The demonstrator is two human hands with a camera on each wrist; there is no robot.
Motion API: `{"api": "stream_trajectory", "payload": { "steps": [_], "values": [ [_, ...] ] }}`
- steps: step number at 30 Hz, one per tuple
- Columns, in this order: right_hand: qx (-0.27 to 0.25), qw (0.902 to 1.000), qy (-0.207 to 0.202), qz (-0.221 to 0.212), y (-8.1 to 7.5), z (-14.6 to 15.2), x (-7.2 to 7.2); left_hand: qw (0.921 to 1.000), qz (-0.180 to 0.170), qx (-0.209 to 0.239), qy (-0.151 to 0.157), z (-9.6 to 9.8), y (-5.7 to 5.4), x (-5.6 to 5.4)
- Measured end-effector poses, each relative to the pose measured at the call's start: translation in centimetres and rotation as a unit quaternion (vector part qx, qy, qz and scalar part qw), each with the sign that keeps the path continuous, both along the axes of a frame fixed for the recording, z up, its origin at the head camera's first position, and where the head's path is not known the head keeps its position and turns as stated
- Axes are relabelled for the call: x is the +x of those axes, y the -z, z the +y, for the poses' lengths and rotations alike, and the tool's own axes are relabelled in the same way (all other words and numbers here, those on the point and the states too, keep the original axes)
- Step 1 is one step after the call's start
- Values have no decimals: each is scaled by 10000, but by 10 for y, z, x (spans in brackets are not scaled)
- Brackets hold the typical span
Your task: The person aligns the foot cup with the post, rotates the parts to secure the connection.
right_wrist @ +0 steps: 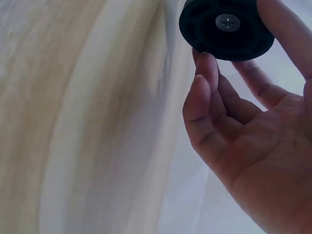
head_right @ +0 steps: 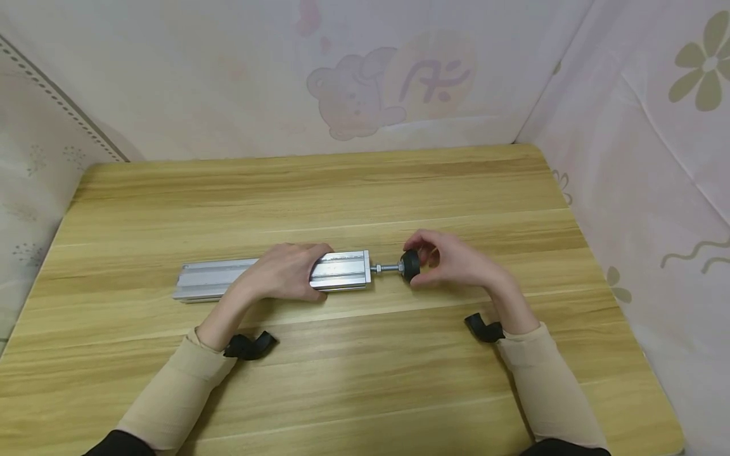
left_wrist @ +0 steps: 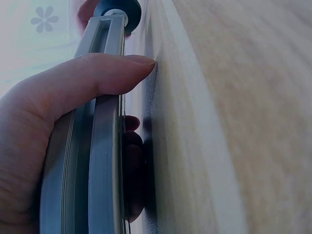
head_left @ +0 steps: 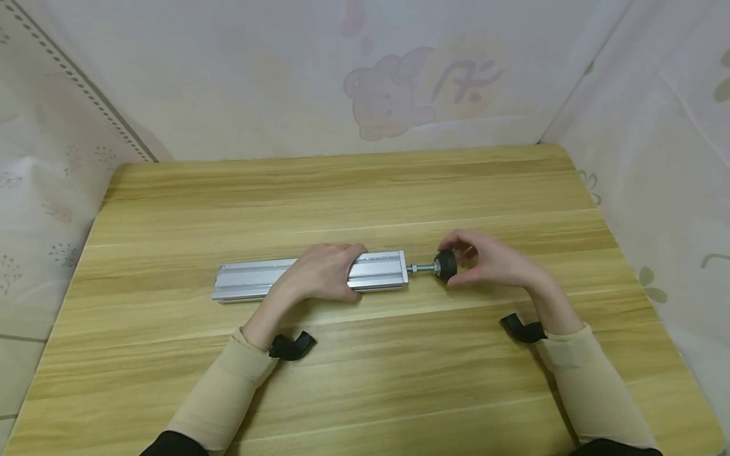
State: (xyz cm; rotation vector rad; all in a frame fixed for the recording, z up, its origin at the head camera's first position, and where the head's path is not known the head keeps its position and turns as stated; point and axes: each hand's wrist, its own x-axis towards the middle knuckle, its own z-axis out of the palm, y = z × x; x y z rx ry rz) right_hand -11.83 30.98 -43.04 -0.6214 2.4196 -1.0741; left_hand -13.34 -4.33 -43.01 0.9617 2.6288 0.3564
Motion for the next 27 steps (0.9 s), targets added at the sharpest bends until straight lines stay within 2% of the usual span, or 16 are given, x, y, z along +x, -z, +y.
{"api": "stream_trajectory", "payload": {
  "steps": [5,10,14,20,27],
  "values": [
    [-196,9967,77,-786,0,6,-3,10000,11,38,16,0,0,0],
    [-392,9877,192,-1498,2,7,-5,10000,3,-5,29,0,0,0],
    [-531,9787,446,-1932,3,6,-5,10000,-11,-20,13,0,1,-1],
    [-714,9655,753,-2389,5,0,-4,10000,-2,5,9,0,1,0],
    [-804,9601,733,-2575,8,-4,-3,10000,1,55,6,0,2,-1]
  ]
}}
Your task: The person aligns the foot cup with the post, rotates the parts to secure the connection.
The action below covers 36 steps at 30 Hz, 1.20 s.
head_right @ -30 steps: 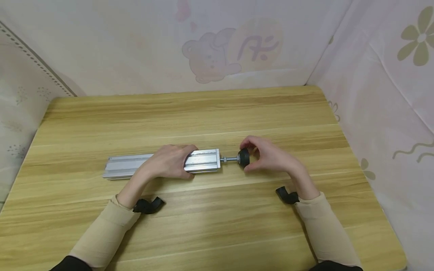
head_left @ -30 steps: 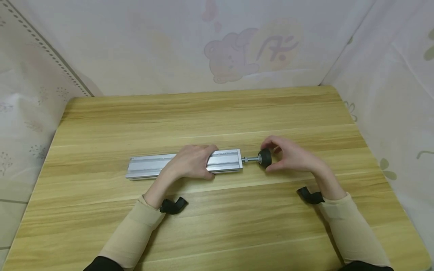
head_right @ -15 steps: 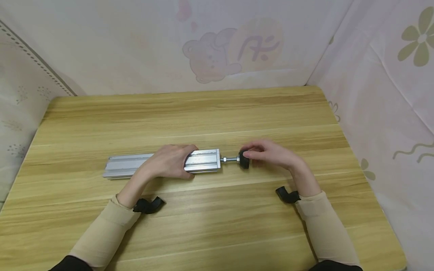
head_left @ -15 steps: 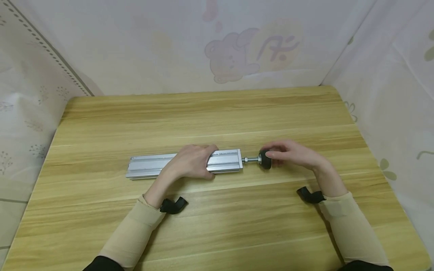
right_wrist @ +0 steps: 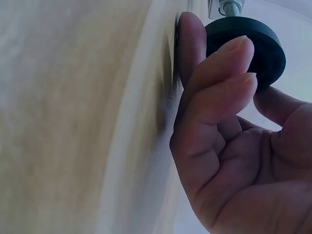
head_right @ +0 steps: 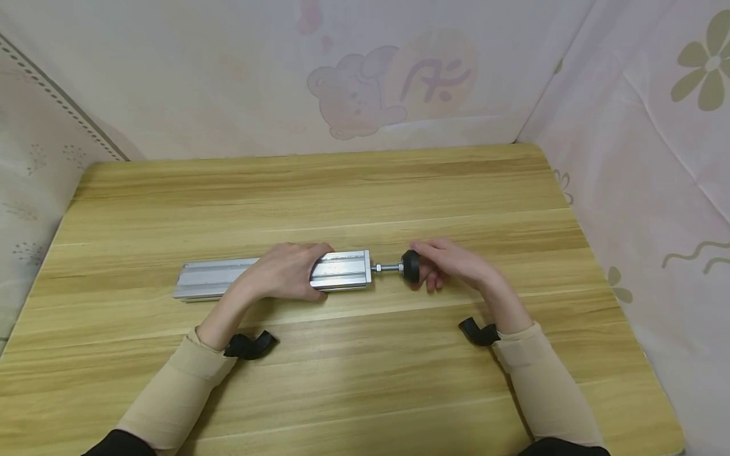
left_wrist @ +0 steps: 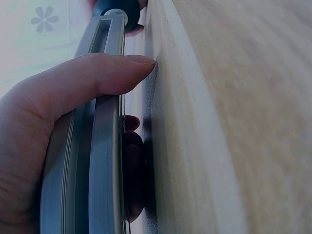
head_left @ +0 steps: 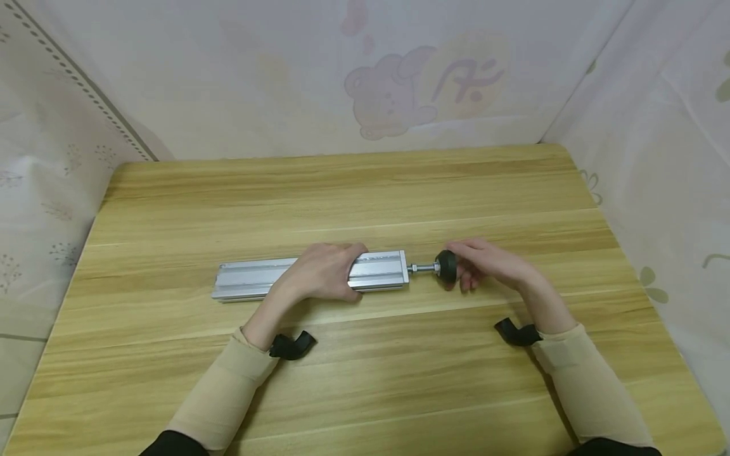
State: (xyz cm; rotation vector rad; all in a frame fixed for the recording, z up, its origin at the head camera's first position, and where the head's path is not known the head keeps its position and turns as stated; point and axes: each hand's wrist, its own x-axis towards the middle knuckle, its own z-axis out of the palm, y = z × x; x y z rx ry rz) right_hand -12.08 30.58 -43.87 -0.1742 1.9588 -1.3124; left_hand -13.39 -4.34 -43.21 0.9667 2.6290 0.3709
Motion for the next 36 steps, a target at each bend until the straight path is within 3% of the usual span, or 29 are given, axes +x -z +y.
{"api": "stream_trajectory", "payload": {
  "steps": [6,10,13,17,22,26,30,36],
  "values": [
    [194,9997,130,111,-3,-1,1,10000,-2,-2,-6,0,-1,1],
    [579,9950,177,792,-10,2,1,10000,-12,-15,-3,0,-1,1],
    [887,9824,133,1639,-16,6,1,10000,-15,-15,-4,0,-2,0],
    [798,9660,-146,2455,-20,10,2,10000,-16,-2,8,0,-2,0],
    [818,9483,-783,2966,-16,6,3,10000,-63,-40,-10,1,-2,0],
    [1120,9382,-926,3143,-10,1,3,9999,-89,-52,-19,0,-2,0],
    [1111,9408,-881,3078,-7,1,4,9999,-72,-81,-18,0,-1,0],
    [817,9639,-695,2437,-7,6,2,10000,-75,-62,-19,0,-1,0]
  ]
}}
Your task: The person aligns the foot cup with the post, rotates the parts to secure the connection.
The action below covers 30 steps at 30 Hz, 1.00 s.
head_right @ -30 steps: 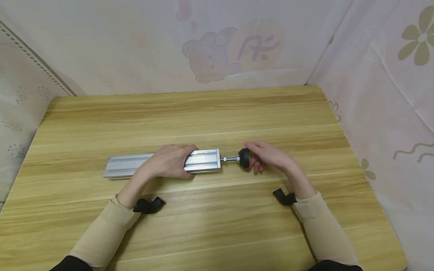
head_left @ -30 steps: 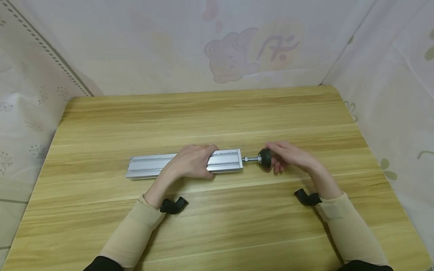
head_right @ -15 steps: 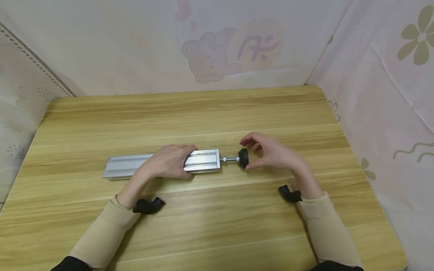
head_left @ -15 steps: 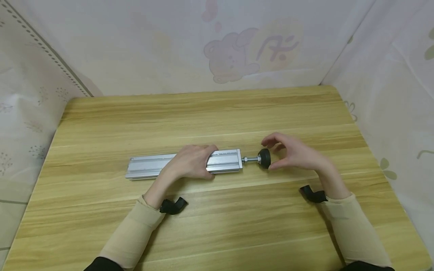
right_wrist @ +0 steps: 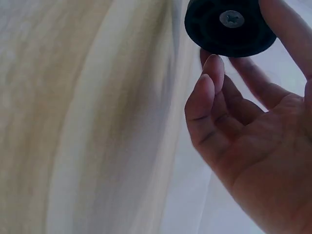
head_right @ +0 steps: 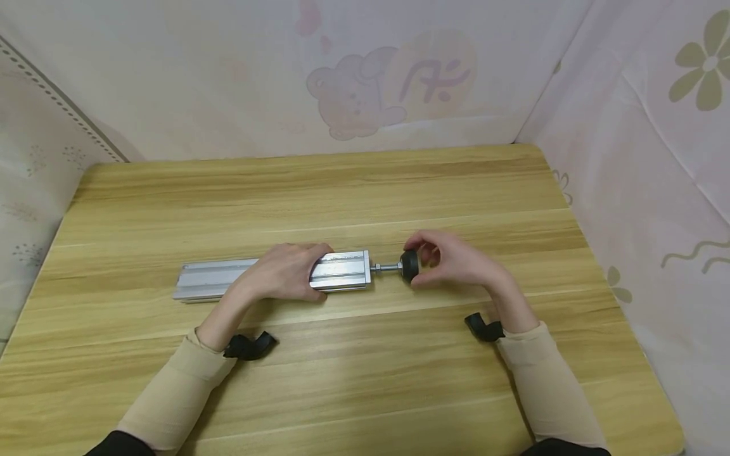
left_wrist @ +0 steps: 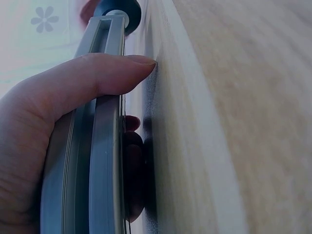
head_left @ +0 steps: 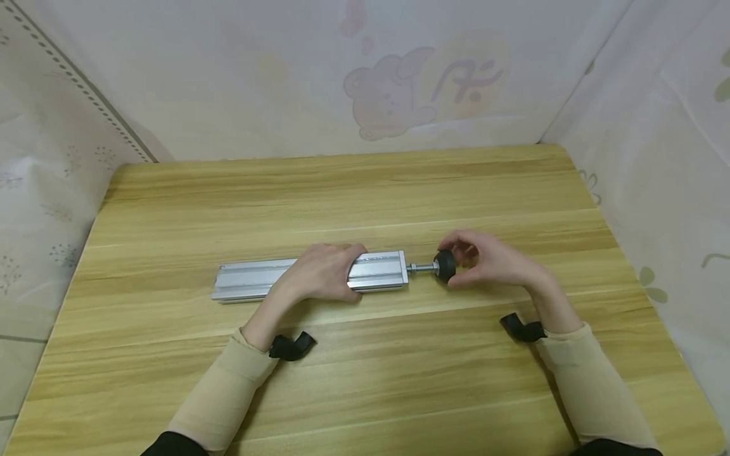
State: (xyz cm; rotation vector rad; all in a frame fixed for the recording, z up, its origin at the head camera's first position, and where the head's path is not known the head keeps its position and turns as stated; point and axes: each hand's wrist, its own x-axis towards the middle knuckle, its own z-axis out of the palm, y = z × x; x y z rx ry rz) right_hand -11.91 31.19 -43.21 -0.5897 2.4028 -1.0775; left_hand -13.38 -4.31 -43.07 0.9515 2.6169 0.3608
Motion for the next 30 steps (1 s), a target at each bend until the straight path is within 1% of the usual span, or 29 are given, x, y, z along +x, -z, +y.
{"api": "stream_trajectory", "payload": {
  "steps": [4,8,12,18,22,26,30],
  "values": [
    [-55,9986,155,-509,-3,3,-1,10000,12,26,14,0,0,0],
    [-197,9940,278,-1039,-4,4,-2,10000,33,25,33,0,1,0],
    [-278,9895,336,-1379,-3,6,-2,10000,27,12,30,0,1,0],
    [-349,9845,390,-1673,-1,5,-5,10000,10,35,12,0,1,-1],
    [-387,9829,390,-1760,0,4,-6,10000,7,67,-3,-1,1,-1],
    [-365,9834,412,-1728,2,5,-5,10000,48,65,5,0,1,0],
    [-186,9864,414,-1579,2,5,-4,10000,80,30,20,0,1,0]
  ]
}}
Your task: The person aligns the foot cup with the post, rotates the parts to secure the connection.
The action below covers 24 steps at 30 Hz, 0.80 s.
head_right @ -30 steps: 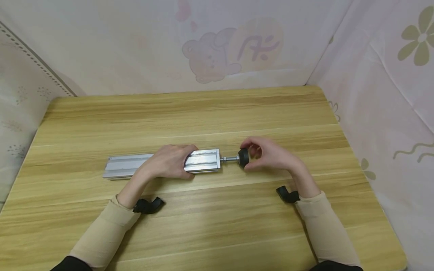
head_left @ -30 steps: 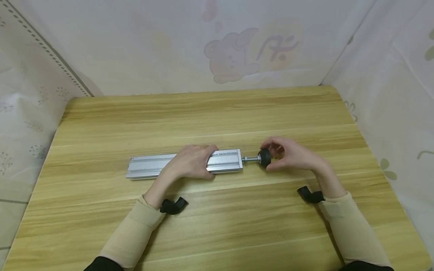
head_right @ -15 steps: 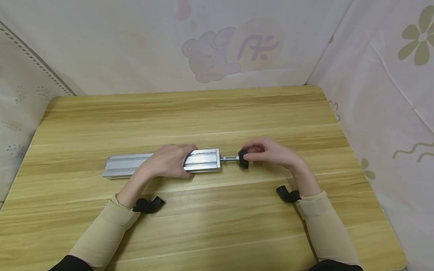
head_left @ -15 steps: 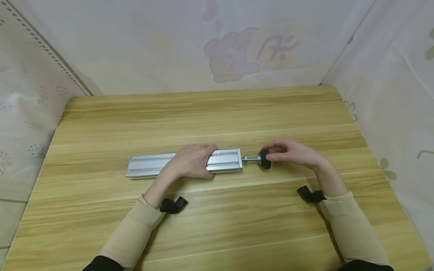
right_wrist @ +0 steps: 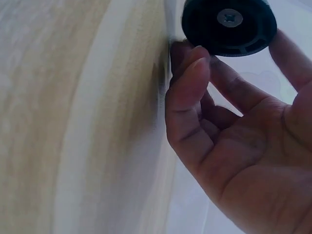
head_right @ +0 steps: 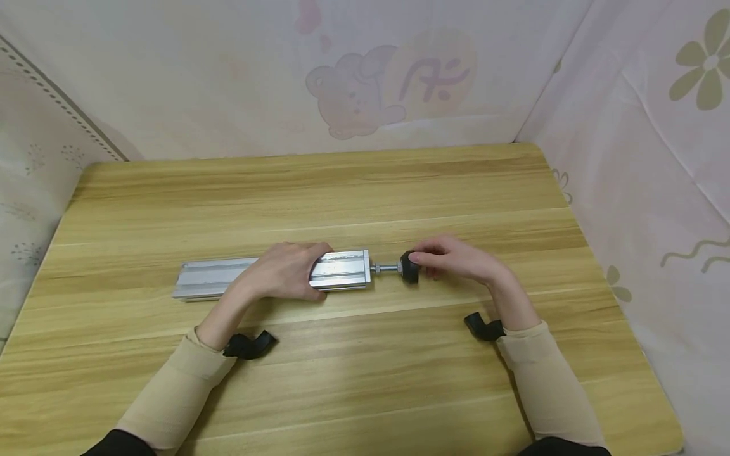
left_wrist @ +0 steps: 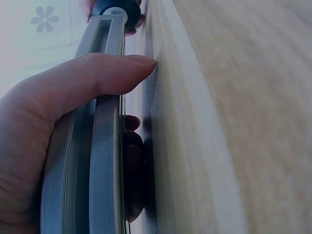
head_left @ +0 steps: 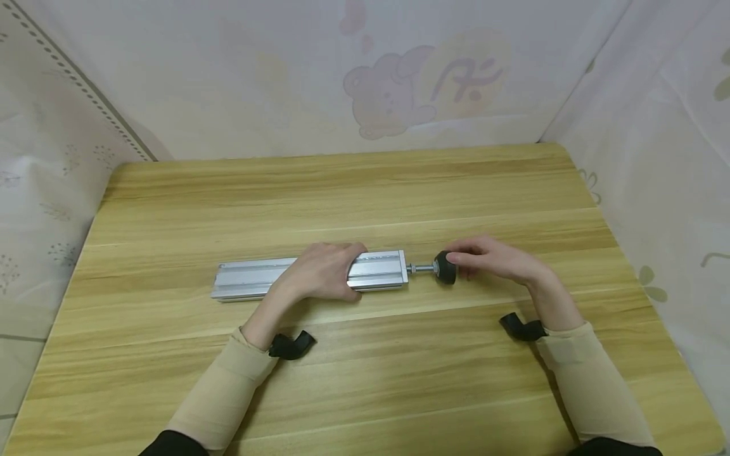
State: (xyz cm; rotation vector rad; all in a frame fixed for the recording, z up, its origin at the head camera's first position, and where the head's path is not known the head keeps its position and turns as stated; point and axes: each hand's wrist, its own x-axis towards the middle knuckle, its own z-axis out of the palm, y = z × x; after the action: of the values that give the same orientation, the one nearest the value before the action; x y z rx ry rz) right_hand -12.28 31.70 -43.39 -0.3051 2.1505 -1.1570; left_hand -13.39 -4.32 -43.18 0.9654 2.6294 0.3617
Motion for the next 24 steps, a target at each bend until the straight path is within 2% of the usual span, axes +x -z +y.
{"api": "stream_trajectory", "payload": {
  "steps": [8,12,15,18,22,24],
  "values": [
    [157,9995,-33,280,0,1,0,10000,-35,-14,-6,0,0,0],
    [89,9953,-74,962,-4,2,2,10000,-48,-15,-1,1,0,0],
    [76,9857,-197,1671,-10,1,5,10000,-58,-19,5,1,0,0],
    [222,9712,-512,2318,-11,-2,7,10000,-88,-27,-15,1,0,-1],
    [447,9547,-908,2799,-8,-10,7,9999,-111,-43,-42,1,0,-1],
    [504,9513,-984,2877,-6,-14,7,9999,-114,-47,-48,1,-1,-1]
  ]
}}
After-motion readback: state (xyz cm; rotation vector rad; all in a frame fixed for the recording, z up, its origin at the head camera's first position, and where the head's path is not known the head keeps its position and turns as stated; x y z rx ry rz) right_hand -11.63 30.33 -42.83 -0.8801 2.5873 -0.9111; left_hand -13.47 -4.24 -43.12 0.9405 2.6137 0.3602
